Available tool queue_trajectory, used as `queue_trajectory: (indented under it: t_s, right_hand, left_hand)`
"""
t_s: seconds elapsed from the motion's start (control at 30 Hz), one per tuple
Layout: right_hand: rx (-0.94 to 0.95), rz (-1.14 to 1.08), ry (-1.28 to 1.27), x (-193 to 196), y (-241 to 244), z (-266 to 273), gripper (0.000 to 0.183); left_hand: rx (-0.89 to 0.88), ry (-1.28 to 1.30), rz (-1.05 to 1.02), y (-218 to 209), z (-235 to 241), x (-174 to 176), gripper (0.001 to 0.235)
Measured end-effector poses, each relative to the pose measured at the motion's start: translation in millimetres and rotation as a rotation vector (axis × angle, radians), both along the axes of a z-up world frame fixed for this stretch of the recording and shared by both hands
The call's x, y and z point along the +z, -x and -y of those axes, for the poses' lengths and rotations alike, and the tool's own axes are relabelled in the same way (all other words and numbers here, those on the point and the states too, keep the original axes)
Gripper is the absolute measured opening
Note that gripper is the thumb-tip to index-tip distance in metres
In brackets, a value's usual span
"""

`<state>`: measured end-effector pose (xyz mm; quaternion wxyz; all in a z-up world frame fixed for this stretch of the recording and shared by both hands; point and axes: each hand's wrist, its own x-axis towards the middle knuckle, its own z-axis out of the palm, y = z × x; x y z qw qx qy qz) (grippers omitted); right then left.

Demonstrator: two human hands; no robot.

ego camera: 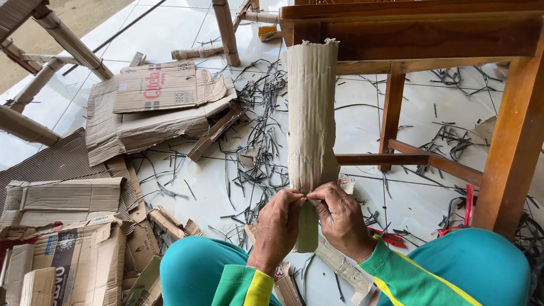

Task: The person wraps a cardboard tube around a wooden chair leg and secures it by hand using thin wire. They repeatedly twist and tighten the wire around the tube to hold it in place.

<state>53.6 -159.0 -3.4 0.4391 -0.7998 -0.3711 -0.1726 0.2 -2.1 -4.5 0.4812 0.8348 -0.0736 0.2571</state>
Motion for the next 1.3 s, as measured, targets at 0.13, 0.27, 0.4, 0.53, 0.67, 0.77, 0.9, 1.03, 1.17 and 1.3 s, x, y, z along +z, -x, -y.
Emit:
queue_trajectory:
  t_s: [0.13,0.27,0.4,0.53,0.67,0.77,0.9,1.03,1.17,1.3]
  right_hand:
    - [-0.056,-0.107,-0.005,-2,8,2,0.010]
    - [-0.006,0.099,0.029,-7,9,6,0.007]
    - [0.012,0.261,0.118,-5,10,7,0.017]
    - [0.018,0.299,0.137,-5,9,6,0.018]
    - [-0.007,0.218,0.090,-4,9,2,0.010]
    - [-0.032,0.176,0.070,-1,8,-2,0.006]
    - [-0.040,0.144,0.055,0,6,-5,0.004]
    - [-0.069,0.033,0.019,-15,2,-1,0.009]
    - [-0.062,0.267,0.137,-5,-3,-1,0.011]
    - [-0.062,0.375,0.195,1,-6,-1,0.013]
  left_hand:
    - [0.004,-0.139,-0.084,-5,-3,2,0.014]
    - [-0.036,-0.107,-0.155,-9,-5,4,0.007]
    - [-0.022,0.030,-0.277,-9,-8,13,0.010]
    - [-0.019,0.060,-0.272,-8,-8,16,0.010]
    - [-0.017,0.091,-0.264,-7,-8,14,0.010]
    - [-0.021,0.106,-0.237,-7,-8,12,0.008]
    - [-0.030,0.114,-0.206,-6,-8,11,0.007]
    - [-0.053,0.079,-0.162,-5,-8,15,0.007]
    - [-0.077,0.075,-0.038,-3,-7,17,0.006]
    - [0.011,-0.012,0.056,1,2,6,0.003]
